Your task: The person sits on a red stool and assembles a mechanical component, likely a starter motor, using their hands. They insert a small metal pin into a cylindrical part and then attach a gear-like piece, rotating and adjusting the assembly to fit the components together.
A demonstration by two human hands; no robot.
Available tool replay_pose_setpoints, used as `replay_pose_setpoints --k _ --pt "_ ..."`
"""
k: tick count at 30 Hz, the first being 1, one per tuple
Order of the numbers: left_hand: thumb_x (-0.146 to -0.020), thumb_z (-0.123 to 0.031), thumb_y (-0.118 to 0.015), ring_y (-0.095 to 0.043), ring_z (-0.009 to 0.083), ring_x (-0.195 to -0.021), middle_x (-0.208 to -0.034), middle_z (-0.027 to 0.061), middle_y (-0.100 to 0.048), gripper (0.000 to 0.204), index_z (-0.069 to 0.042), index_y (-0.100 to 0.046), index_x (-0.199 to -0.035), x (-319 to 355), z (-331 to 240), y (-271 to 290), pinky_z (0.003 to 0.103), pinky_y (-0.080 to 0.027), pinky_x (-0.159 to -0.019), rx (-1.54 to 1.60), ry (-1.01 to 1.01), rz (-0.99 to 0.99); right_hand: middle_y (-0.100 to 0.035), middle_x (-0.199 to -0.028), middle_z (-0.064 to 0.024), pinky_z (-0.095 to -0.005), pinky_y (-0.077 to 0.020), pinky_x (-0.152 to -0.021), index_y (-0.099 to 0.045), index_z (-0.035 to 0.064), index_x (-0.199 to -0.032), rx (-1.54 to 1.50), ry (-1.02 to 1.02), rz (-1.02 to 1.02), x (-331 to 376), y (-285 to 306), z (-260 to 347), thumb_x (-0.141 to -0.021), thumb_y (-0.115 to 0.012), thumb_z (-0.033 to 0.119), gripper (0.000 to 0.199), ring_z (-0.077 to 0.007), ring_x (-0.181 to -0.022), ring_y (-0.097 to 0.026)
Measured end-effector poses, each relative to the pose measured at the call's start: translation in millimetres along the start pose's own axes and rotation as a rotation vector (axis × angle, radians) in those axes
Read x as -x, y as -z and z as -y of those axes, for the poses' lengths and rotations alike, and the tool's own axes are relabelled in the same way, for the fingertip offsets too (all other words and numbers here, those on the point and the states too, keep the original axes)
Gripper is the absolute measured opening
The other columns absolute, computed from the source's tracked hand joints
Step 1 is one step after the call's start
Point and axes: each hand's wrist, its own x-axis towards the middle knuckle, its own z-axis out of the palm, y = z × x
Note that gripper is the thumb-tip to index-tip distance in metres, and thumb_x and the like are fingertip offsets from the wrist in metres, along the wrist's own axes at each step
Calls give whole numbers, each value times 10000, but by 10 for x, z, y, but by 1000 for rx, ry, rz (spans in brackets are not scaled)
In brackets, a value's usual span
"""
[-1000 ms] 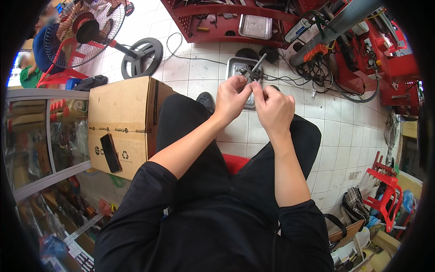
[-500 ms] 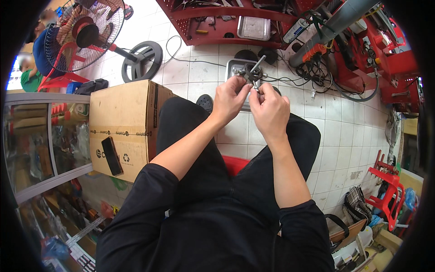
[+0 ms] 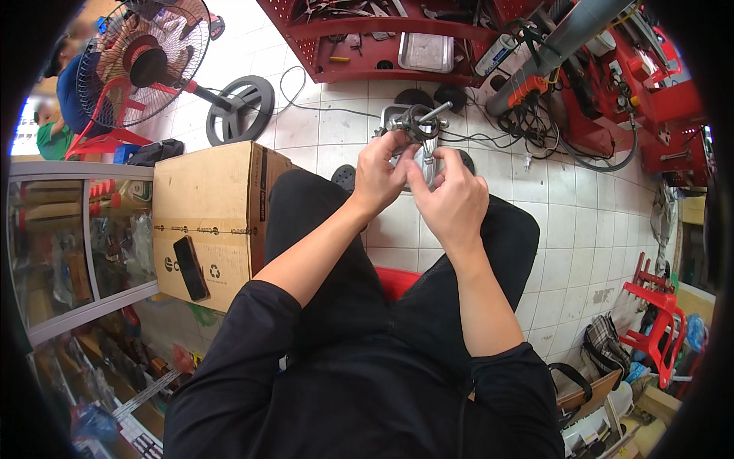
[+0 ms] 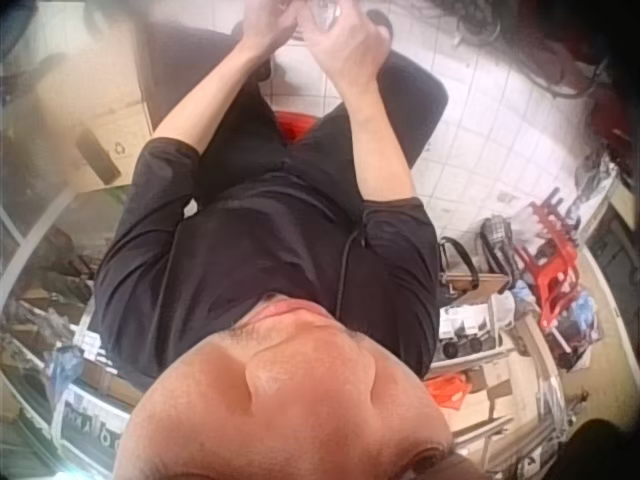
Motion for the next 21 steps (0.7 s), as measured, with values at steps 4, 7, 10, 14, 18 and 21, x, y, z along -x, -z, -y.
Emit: replay_pose_setpoints --k 4,7,10,14,18,21 --pt "-760 -40 -653 -599 285 -694 -771 127 -656 101 -11 -615 -849 -24 10 -10 354 -457 -640 -50 -87 -27 -611 -592 -90 -372 -374 -562 -578 62 -780 19 38 -47 6 -23 -15 -840 -595 269 216 -275 -523 -579" --pt "-761 -39 -653 -586 291 -680 -769 123 -655 91 -19 -617 -842 -18 -3 -6 361 -446 -629 -66 -108 -38 -604 -580 -84 -367 -373 -553 -577 61 -784 -33 -3 -7 25 -79 -54 -841 -596 264 211 -272 -515 -576" --pt "-761 -39 -654 -583 288 -677 -767 125 -654 90 -19 -618 -841 -22 -10 5 359 -444 -630 -65 -109 -44 -604 -580 -84 -371 -374 -547 -579 60 -788 1 -18 71 23 -34 -49 -845 -588 255 204 -271 -507 -573" --pt "-778 -2 -636 -612 208 -705 -783 118 -643 112 13 -614 -887 -17 59 22 303 -469 -648 -84 -129 -17 -605 -581 -92 -376 -373 -541 -585 59 -778 -73 -15 -8 14 19 31 -858 -570 243 202 -275 -503 -570" --pt "-792 15 -623 -622 162 -717 -788 113 -636 118 30 -613 -908 -14 33 5 271 -481 -659 -89 -103 7 -605 -581 -86 -375 -372 -538 -590 59 -803 -32 3 -9 9 -51 -35 -847 -586 264 210 -273 -504 -572" --pt "-800 15 -618 -616 149 -717 -788 101 -641 115 29 -612 -914 -14 59 6 268 -481 -659 -84 -122 2 -599 -574 -80 -372 -369 -533 -583 60 -810 -13 6 37 20 -60 -88 -841 -596 266 208 -271 -504 -570"
